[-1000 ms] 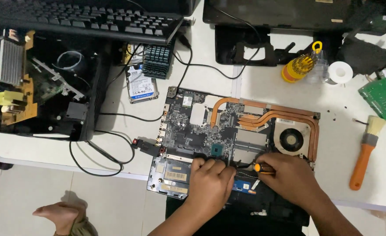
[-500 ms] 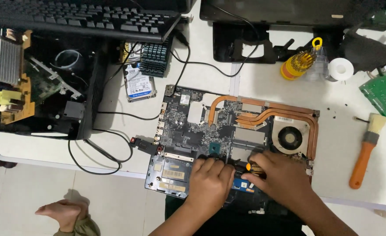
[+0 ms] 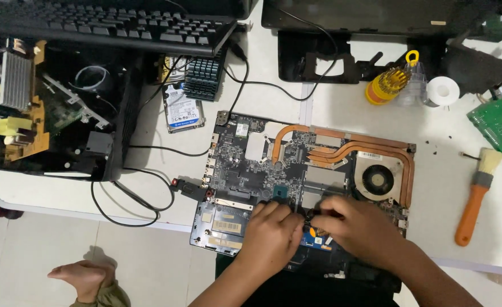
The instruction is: Removing a motherboard from a laptop chassis by unscrewing it and disconnecting internal cables.
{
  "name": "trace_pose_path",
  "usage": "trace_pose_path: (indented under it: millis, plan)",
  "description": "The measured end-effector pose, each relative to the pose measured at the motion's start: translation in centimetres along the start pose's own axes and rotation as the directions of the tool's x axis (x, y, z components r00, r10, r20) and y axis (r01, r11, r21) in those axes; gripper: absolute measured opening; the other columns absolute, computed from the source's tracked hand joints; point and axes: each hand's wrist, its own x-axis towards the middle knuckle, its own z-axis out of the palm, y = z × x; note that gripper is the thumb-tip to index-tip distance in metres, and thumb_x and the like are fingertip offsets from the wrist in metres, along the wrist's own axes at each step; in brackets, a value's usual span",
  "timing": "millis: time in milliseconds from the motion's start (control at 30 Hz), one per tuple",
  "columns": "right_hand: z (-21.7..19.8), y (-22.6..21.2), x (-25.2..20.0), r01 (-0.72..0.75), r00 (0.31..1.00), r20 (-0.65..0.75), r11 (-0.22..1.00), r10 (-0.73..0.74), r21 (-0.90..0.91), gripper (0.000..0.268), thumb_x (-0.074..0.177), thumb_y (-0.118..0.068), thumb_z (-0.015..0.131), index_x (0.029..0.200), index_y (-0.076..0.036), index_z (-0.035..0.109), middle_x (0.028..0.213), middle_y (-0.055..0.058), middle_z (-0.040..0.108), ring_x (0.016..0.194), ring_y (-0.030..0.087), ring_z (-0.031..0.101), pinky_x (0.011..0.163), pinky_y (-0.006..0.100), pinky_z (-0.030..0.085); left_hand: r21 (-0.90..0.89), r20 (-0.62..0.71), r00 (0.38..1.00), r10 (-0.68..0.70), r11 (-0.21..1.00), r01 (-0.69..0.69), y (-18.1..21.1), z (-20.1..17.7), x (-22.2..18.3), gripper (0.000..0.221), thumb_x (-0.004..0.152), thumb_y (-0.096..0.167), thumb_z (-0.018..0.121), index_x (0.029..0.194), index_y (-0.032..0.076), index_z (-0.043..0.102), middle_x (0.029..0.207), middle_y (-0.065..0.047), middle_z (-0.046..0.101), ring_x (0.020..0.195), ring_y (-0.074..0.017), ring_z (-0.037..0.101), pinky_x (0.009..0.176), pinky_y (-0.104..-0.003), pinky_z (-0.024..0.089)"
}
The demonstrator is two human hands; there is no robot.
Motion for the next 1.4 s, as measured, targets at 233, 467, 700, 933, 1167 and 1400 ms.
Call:
trace_pose_path:
  millis: [233, 467, 700, 933, 1167, 1400]
  plan:
    - [2.2, 2.8, -0.8, 0.209, 0.955, -0.232, 0.975, -0.185, 0.082, 0.056, 0.062, -0.02, 0.081, 0.115, -0.026, 0.063, 0.079, -0.007, 0.066, 0.06, 0.018, 0.061, 0.054, 0.034, 0.045, 0.003, -0.029, 1.0, 0.005, 1.0, -0.005, 0.1, 0.0, 0.0, 0.005, 0.085, 0.009, 0.071, 0.087, 0.005, 0.074, 0.078, -0.007, 0.061, 0.071, -0.023, 0.055, 0.074, -0.034, 0.044]
    - [-0.1, 2.4, -0.4, -0.001, 0.997, 0.082, 0.996, -0.006, 0.085, 0.034, 0.061, -0.007, 0.08, 0.089, -0.026, 0.075, 0.097, -0.01, 0.059, 0.068, 0.015, 0.063, 0.058, 0.033, 0.05, 0.026, -0.028, 1.0, -0.005, 1.0, 0.006, 0.1, 0.2, 0.0, 0.005, 0.087, 0.01, 0.07, 0.087, 0.006, 0.073, 0.078, -0.007, 0.062, 0.068, -0.0231, 0.054, 0.072, -0.034, 0.044]
    - [0.0, -0.5, -0.9, -0.488, 0.859, 0.205, 0.872, 0.469, 0.049, 0.024, 0.087, -0.046, 0.066, 0.101, -0.028, 0.059, 0.09, -0.009, 0.068, 0.074, 0.017, 0.072, 0.068, 0.036, 0.052, 0.004, 0.001, 1.0, -0.013, 1.0, 0.013, -0.2, 0.3, -0.2, 0.004, 0.085, 0.008, 0.071, 0.085, 0.005, 0.074, 0.078, -0.006, 0.066, 0.067, -0.0216, 0.057, 0.071, -0.033, 0.046]
    - [0.9, -0.3, -1.4, -0.173, 0.985, -0.003, 0.982, 0.173, -0.071, 0.034, 0.066, -0.007, 0.073, 0.095, -0.024, 0.076, 0.111, -0.008, 0.057, 0.085, 0.017, 0.067, 0.067, 0.034, 0.054, -0.021, 0.008, 1.0, -0.023, 1.0, 0.023, -0.5, 0.3, -0.3, 0.003, 0.085, 0.009, 0.072, 0.085, 0.006, 0.075, 0.076, -0.006, 0.063, 0.069, -0.0222, 0.056, 0.072, -0.034, 0.047]
    - [2.1, 0.5, -1.2, 0.04, 0.996, -0.072, 0.969, -0.059, -0.244, 0.022, 0.078, -0.022, 0.072, 0.096, -0.018, 0.06, 0.114, 0.0, 0.054, 0.085, 0.019, 0.06, 0.06, 0.035, 0.054, -0.019, -0.029, 1.0, 0.008, 1.0, -0.009, -0.4, 0.0, -0.3, 0.003, 0.085, 0.008, 0.071, 0.083, 0.006, 0.072, 0.077, -0.007, 0.061, 0.07, -0.0238, 0.055, 0.073, -0.036, 0.046]
    - [2.8, -0.4, -1.3, 0.033, 0.956, -0.27, 0.954, -0.118, -0.3, 0.022, 0.08, -0.015, 0.066, 0.098, -0.015, 0.054, 0.116, 0.003, 0.059, 0.085, 0.02, 0.06, 0.058, 0.033, 0.053, 0.003, -0.037, 0.999, -0.027, 1.0, 0.027, -0.3, 0.3, 0.1, 0.003, 0.08, 0.007, 0.072, 0.077, 0.006, 0.072, 0.077, -0.008, 0.063, 0.069, -0.0246, 0.058, 0.07, -0.036, 0.051]
